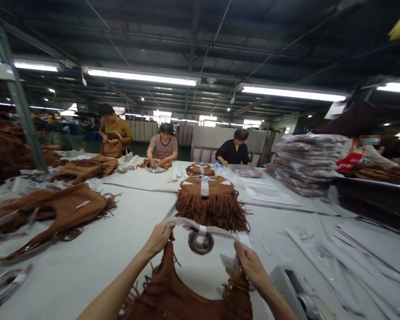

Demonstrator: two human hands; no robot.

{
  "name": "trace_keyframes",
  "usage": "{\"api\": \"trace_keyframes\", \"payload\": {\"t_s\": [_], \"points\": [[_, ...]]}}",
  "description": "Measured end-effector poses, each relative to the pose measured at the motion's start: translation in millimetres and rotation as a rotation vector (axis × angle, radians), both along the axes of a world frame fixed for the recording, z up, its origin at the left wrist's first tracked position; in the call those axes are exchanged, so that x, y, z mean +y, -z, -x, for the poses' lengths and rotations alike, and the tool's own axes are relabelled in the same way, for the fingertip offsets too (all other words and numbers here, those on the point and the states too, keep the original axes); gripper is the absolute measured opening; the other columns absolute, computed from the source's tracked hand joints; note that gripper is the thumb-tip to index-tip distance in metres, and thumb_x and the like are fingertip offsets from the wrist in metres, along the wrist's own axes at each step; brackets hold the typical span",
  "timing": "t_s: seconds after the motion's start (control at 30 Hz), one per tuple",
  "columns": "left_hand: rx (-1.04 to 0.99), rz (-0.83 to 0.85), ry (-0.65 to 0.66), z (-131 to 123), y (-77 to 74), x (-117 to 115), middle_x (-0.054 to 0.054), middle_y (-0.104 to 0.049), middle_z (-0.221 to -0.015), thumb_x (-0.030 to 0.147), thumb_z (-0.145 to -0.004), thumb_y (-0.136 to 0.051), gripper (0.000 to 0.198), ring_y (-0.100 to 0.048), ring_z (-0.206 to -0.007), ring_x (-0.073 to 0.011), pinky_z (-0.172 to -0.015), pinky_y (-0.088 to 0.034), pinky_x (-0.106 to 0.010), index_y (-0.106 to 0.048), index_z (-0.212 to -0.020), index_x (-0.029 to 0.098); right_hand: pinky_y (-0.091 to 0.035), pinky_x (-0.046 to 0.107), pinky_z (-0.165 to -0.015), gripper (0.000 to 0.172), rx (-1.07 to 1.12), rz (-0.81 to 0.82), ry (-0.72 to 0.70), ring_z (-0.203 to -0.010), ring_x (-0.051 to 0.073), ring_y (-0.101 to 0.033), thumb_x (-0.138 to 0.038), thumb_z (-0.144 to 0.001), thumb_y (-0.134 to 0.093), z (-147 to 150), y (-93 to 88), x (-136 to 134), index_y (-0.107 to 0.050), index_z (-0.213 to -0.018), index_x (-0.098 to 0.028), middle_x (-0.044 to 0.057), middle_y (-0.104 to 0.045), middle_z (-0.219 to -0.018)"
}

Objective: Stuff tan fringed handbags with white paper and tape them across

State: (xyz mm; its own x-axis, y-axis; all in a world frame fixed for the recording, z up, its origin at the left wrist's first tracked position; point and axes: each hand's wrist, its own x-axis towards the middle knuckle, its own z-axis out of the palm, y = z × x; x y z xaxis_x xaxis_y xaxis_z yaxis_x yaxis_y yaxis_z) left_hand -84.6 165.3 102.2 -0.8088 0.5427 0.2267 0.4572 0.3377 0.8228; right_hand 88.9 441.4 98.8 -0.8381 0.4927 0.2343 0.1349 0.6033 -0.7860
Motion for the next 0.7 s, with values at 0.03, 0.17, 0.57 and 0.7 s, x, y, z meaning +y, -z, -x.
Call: {"api": "trace_keyframes", "payload": {"t_s": [0.03,0.17,0.57,0.7], "points": [[0.041,-0.044,0.001,-10,-17.2,-12,-0.002,-0.064,-0.068,0.044,-0.097,-0.028,0.039,-0.062,-0.067,-0.0167,-0.071,-0.049,-0.030,-0.055,-0.087,0.019,-0.044,0.028,-0.049,0.051,0.029,0.003,-0.026,-0.051,0.017,-0.050,-0.068,-0.084,-0.035,-10,-18.5,-6,-0.049,-0.066,-0.023,-0.002,-0.050,-0.052],[0.232,-0.159,-0.032,-55,-84.3,-59,-0.001,-0.063,-0.070,0.043,-0.095,-0.033,0.034,-0.058,-0.060,-0.0145,-0.061,-0.045,-0.026,-0.053,-0.079,0.020,-0.041,0.023,-0.049,0.040,0.334,-0.142,-0.064,-0.049,0.012,-0.047,-0.058,-0.089,-0.039,-48,-74.3,-32,-0.048,-0.073,-0.022,-0.004,-0.050,-0.056],[0.740,-0.109,-0.229,-139,-169.7,-115,0.005,-0.053,-0.058,0.026,-0.089,-0.041,0.011,-0.053,-0.052,-0.0141,-0.053,-0.038,-0.024,-0.047,-0.081,0.023,-0.035,0.022,-0.045,0.032,0.457,-0.243,-0.106,-0.044,0.010,-0.042,-0.049,-0.092,-0.040,-96,-133.9,-68,-0.047,-0.076,-0.022,-0.005,-0.049,-0.056],[0.560,-0.091,-0.187,-126,-179.8,-113,0.004,-0.056,-0.058,0.039,-0.092,-0.038,0.029,-0.054,-0.053,-0.0143,-0.054,-0.040,-0.026,-0.048,-0.070,0.023,-0.035,0.023,-0.044,0.038,0.317,-0.124,-0.184,-0.046,0.011,-0.043,-0.055,-0.091,-0.039,-87,-150.1,-65,-0.049,-0.076,-0.022,-0.004,-0.048,-0.054]]}}
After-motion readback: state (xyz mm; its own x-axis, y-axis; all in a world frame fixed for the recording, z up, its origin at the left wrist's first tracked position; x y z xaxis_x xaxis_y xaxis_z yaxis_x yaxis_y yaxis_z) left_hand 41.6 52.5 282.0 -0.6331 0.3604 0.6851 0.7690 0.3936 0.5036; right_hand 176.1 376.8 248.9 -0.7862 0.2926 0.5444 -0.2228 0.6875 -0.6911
